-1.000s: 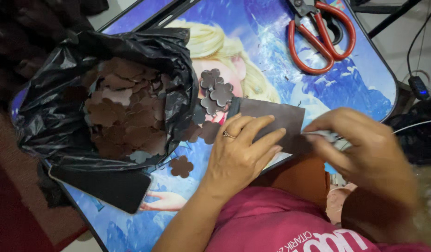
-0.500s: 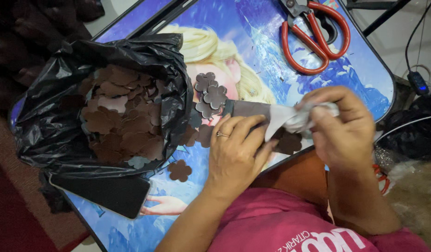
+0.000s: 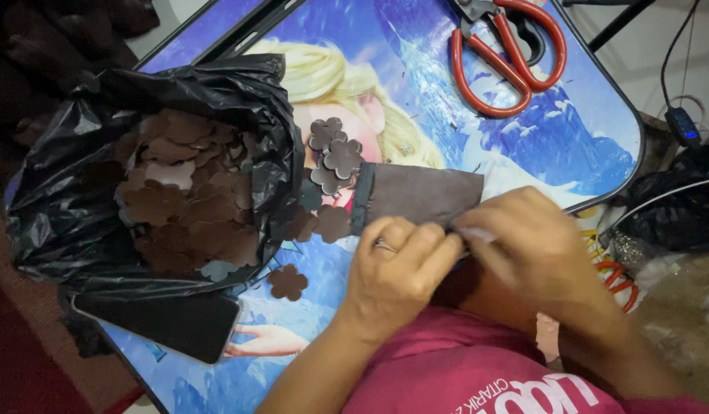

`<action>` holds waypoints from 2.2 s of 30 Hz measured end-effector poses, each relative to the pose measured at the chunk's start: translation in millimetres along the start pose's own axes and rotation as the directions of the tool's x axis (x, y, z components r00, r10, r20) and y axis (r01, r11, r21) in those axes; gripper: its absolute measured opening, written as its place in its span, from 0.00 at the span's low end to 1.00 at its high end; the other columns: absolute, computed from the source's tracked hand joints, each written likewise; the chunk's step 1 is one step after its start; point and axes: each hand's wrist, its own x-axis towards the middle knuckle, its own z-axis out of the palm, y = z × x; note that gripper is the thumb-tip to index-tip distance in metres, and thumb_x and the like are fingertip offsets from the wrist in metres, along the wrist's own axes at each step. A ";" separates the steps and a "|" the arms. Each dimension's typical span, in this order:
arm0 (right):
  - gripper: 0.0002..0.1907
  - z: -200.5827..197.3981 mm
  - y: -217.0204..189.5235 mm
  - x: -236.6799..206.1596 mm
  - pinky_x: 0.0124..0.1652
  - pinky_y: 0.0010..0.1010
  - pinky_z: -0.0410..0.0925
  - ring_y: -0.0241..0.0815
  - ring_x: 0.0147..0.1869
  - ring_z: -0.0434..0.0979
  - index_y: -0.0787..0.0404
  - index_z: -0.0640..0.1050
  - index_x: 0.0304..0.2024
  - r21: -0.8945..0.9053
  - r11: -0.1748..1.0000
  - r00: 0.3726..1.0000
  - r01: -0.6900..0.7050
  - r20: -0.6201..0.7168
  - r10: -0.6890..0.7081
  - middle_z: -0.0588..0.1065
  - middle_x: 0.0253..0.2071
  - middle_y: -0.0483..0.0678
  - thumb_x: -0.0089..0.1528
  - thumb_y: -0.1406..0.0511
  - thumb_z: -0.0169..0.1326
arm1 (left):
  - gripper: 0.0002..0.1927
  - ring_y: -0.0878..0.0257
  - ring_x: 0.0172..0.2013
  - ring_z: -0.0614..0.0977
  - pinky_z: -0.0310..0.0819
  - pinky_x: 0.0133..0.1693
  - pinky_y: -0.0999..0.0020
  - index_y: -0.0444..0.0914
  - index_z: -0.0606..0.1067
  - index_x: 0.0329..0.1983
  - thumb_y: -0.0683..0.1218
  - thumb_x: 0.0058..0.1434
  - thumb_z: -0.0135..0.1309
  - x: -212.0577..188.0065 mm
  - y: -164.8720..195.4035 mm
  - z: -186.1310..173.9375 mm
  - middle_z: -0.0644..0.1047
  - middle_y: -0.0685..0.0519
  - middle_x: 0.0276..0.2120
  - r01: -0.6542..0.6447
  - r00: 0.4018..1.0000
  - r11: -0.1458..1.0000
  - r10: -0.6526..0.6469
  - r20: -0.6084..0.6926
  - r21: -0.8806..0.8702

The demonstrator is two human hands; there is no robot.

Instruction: The person uses a white cloth to wipe a dark brown leather sheet on a table, then uses red-handled scissors to cut flower-shaped pieces from the sheet. Cut pieces are placed into a black plastic bag. The person repeats wiping and cutting throughout the clip.

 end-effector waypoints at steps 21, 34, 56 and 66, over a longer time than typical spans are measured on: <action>0.13 12.4 6.9 0.0 0.39 0.42 0.68 0.54 0.37 0.75 0.62 0.79 0.36 0.015 0.998 0.993 0.063 0.094 -0.064 0.75 0.32 0.51 0.49 0.71 0.64 | 0.03 0.61 0.30 0.75 0.69 0.38 0.64 0.39 0.77 0.37 0.43 0.62 0.55 -9.5 6.1 1.3 0.71 0.55 0.26 -0.071 0.990 0.994 0.060 0.130 0.083; 0.14 8.1 8.8 -13.2 0.42 0.42 0.69 0.54 0.41 0.77 0.63 0.80 0.40 -0.049 0.999 1.000 0.012 -0.005 -0.012 0.76 0.36 0.52 0.51 0.72 0.64 | 0.07 0.62 0.31 0.74 0.72 0.44 0.65 0.37 0.80 0.44 0.45 0.68 0.56 -6.9 5.6 3.0 0.68 0.55 0.27 -0.122 0.992 0.988 0.118 0.046 0.091; 0.15 19.1 13.4 -4.8 0.43 0.43 0.68 0.54 0.42 0.76 0.62 0.79 0.41 -0.041 0.997 0.998 0.057 0.003 -0.057 0.76 0.37 0.52 0.51 0.74 0.64 | 0.08 0.64 0.26 0.75 0.67 0.32 0.66 0.35 0.80 0.45 0.41 0.65 0.55 -14.0 7.3 8.4 0.71 0.57 0.22 -0.146 0.986 0.979 0.132 0.102 0.141; 0.14 22.7 19.6 -5.2 0.45 0.43 0.68 0.53 0.43 0.76 0.61 0.80 0.41 -0.068 0.996 0.999 0.049 -0.018 -0.050 0.77 0.37 0.50 0.52 0.74 0.63 | 0.11 0.62 0.27 0.76 0.68 0.34 0.66 0.35 0.80 0.46 0.42 0.63 0.54 -15.5 6.1 11.3 0.72 0.55 0.24 -0.117 0.991 0.988 0.109 0.076 0.104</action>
